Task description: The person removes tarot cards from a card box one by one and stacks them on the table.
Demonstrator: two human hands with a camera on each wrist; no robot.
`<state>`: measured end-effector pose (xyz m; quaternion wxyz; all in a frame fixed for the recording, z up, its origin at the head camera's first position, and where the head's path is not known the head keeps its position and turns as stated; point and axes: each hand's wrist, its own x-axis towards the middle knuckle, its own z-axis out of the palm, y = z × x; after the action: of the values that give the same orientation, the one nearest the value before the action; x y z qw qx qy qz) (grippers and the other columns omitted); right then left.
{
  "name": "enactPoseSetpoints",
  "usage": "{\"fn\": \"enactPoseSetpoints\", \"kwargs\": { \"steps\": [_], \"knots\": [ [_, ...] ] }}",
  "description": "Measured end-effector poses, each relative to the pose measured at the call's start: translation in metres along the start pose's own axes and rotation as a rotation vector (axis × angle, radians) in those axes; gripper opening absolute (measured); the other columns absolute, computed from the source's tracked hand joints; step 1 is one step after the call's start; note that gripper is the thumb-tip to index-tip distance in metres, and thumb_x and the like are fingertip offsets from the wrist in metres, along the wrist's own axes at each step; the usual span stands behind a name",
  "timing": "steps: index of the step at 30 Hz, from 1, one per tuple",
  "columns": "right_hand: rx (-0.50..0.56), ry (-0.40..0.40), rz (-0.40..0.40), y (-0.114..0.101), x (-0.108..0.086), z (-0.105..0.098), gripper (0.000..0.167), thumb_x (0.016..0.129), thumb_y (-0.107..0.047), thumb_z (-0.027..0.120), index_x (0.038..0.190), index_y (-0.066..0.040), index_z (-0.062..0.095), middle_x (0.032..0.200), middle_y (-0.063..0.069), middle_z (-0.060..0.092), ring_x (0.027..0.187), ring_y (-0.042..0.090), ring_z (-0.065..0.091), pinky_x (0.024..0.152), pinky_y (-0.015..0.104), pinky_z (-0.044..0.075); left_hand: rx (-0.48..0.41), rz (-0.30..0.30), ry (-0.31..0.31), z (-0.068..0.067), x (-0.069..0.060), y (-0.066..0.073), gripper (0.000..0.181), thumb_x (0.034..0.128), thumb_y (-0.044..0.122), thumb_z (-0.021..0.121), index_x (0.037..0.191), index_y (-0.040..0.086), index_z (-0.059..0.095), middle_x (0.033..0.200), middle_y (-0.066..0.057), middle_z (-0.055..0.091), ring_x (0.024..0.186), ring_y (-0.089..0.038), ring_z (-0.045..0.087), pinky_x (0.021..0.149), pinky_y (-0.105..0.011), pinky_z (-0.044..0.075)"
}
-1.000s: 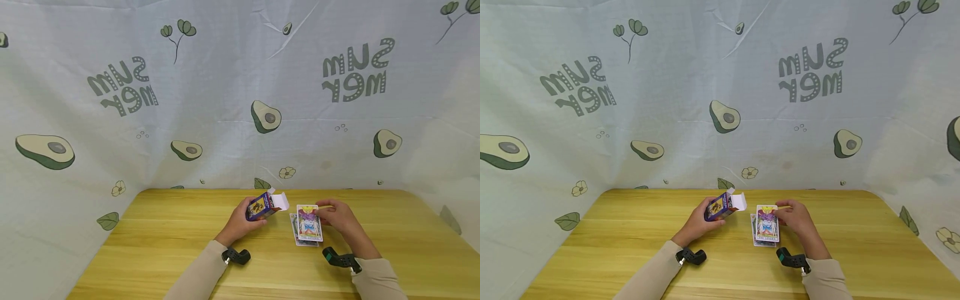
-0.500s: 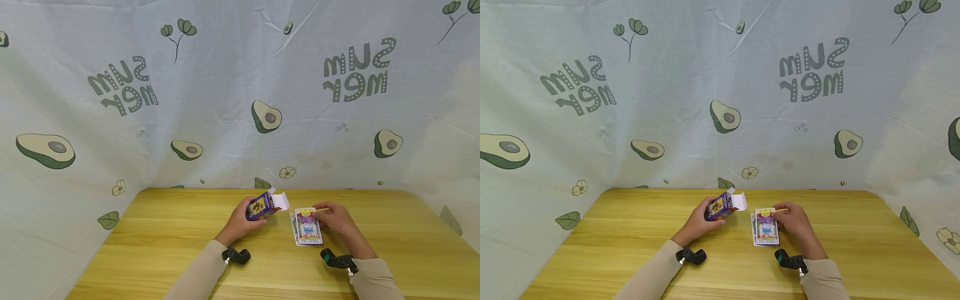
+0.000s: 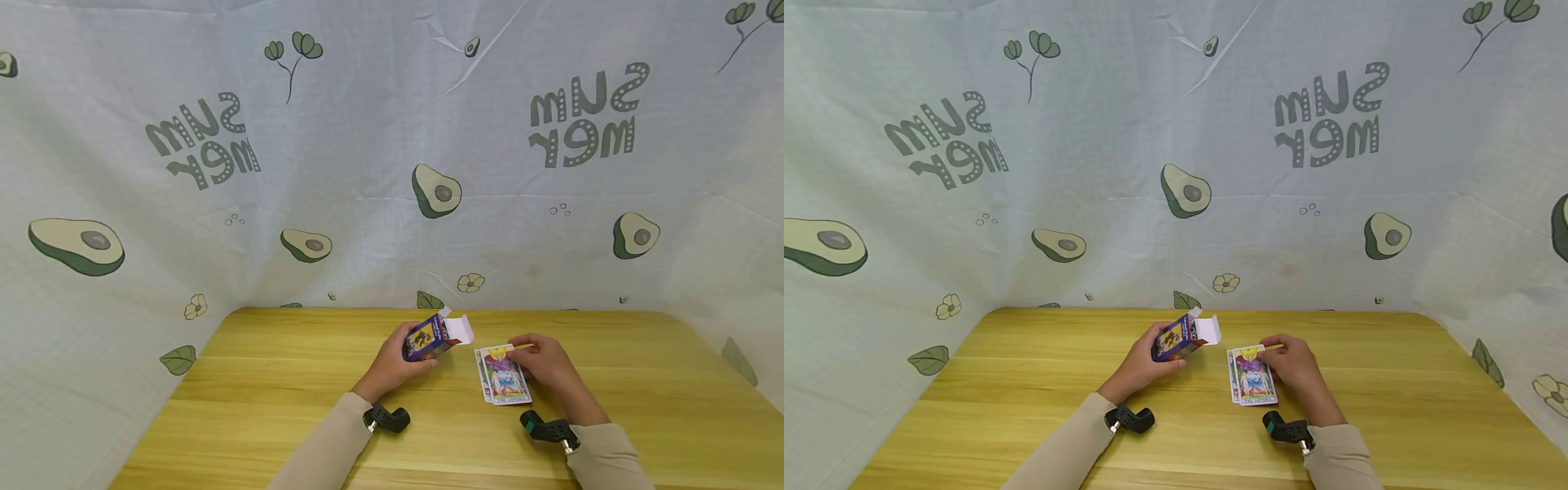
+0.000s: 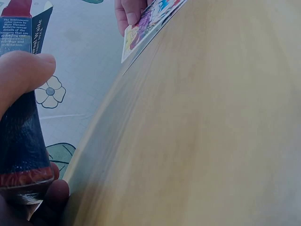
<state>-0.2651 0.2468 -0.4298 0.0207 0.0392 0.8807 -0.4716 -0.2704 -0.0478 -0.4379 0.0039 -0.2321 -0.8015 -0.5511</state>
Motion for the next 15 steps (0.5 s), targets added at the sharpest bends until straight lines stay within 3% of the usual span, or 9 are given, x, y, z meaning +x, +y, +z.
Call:
{"fn": "enactPoseSetpoints", "kwargs": {
  "steps": [6,15],
  "knots": [
    [-0.025,0.013,-0.006,0.000,0.001,0.003,0.037,0.091,-0.015,0.065,0.118,0.008,0.057,0.091,0.016,0.061,0.070,0.021,0.054,0.060,0.029,0.050,0.022,-0.008,0.011,0.006,0.008,-0.028,0.067,0.0818,0.026,0.077,0.139,0.018,0.043,0.121,0.000,0.054,0.104,-0.014,0.051,0.087,-0.029,0.045],
    [-0.031,0.013,0.013,-0.001,0.002,0.005,0.038,0.091,-0.017,0.066,0.118,0.007,0.057,0.090,0.015,0.061,0.070,0.021,0.054,0.060,0.031,0.049,0.011,0.005,0.000,0.006,0.010,-0.036,0.068,0.0810,0.034,0.077,0.138,0.022,0.043,0.120,0.001,0.054,0.104,-0.014,0.053,0.086,-0.029,0.046]
  ]
}}
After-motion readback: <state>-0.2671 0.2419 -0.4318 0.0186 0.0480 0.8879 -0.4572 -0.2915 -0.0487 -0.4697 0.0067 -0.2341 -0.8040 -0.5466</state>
